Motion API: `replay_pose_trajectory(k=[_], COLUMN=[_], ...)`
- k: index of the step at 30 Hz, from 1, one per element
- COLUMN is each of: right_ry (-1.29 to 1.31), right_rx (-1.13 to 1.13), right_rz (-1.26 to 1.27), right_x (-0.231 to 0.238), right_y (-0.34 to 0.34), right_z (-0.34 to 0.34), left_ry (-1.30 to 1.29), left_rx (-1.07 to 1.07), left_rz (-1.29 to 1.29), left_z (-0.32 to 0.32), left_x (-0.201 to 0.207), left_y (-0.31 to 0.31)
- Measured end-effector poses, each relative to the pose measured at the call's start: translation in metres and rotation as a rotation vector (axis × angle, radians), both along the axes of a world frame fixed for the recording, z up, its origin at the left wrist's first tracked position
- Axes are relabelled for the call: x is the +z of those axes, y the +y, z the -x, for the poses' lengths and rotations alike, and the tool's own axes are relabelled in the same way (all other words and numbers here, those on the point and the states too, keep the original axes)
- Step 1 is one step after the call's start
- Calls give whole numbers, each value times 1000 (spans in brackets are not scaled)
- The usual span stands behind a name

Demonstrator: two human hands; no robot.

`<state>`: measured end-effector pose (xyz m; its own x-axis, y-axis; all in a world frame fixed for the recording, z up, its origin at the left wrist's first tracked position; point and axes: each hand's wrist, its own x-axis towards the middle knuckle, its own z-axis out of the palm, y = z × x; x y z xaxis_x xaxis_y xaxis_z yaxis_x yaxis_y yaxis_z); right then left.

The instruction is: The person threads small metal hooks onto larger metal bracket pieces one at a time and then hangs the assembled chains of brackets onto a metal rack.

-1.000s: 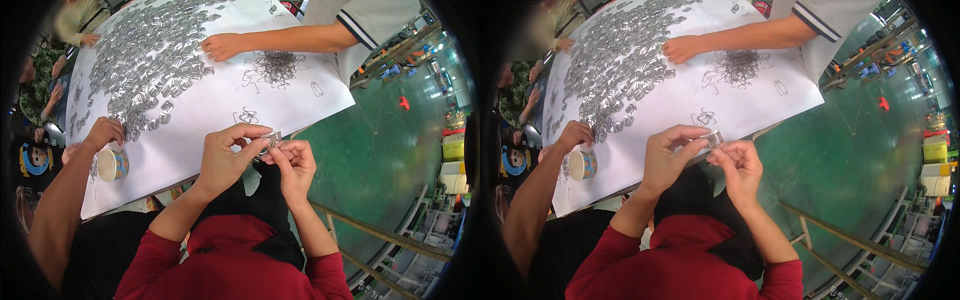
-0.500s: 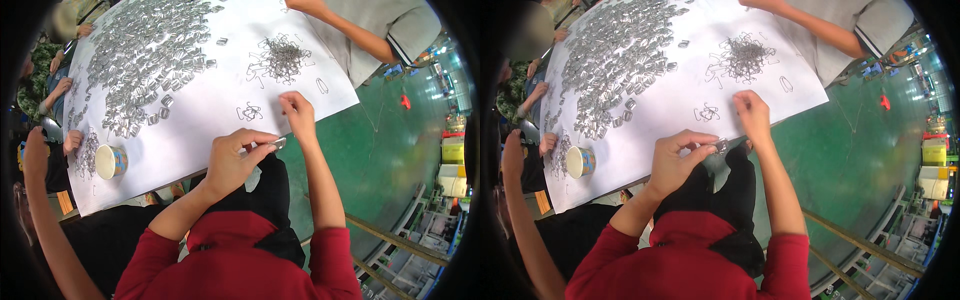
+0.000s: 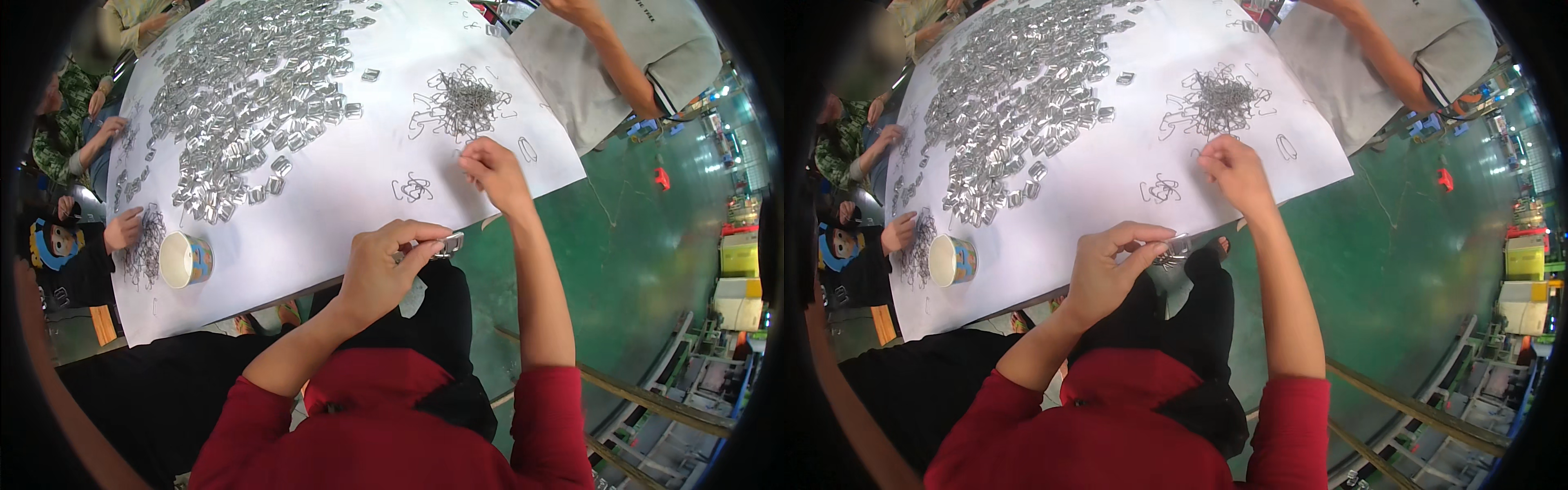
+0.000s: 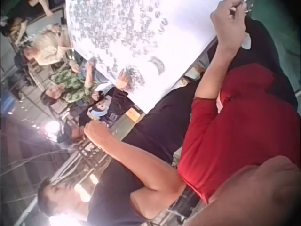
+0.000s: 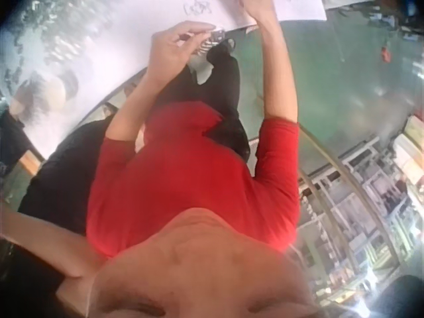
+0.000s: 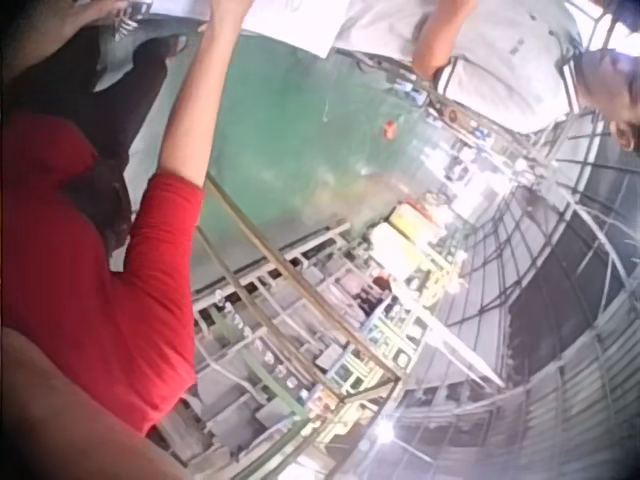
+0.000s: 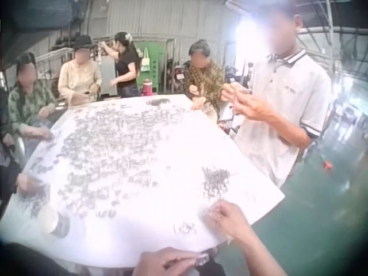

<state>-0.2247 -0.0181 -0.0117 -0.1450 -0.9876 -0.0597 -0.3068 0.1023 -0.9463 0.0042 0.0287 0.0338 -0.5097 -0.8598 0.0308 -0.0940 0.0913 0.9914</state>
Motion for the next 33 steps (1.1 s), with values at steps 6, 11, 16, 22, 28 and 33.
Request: replay_pose_trajectory(k=[6,11,16,22,28,33], right_ry=[-374,-380,-314,-374,-217,-73], right_rx=[-178,-247,-308,-328,-347,-341], right_rz=[26,247,245,285,341,501], right_x=[75,64,54,56,58,53], right_y=[98,122,124,122,116,113], right_z=[-54,-84,-97,-99,-102,-106], left_ry=[62,72,59,64,58,-3], left_rx=[48,55,71,75,63,100], left_rz=[50,206,246,219,205,314], left_z=[0,3,-1,-2,-6,-7], left_x=[-2,4,11,11,8,11], left_y=[4,11,17,18,14,12])
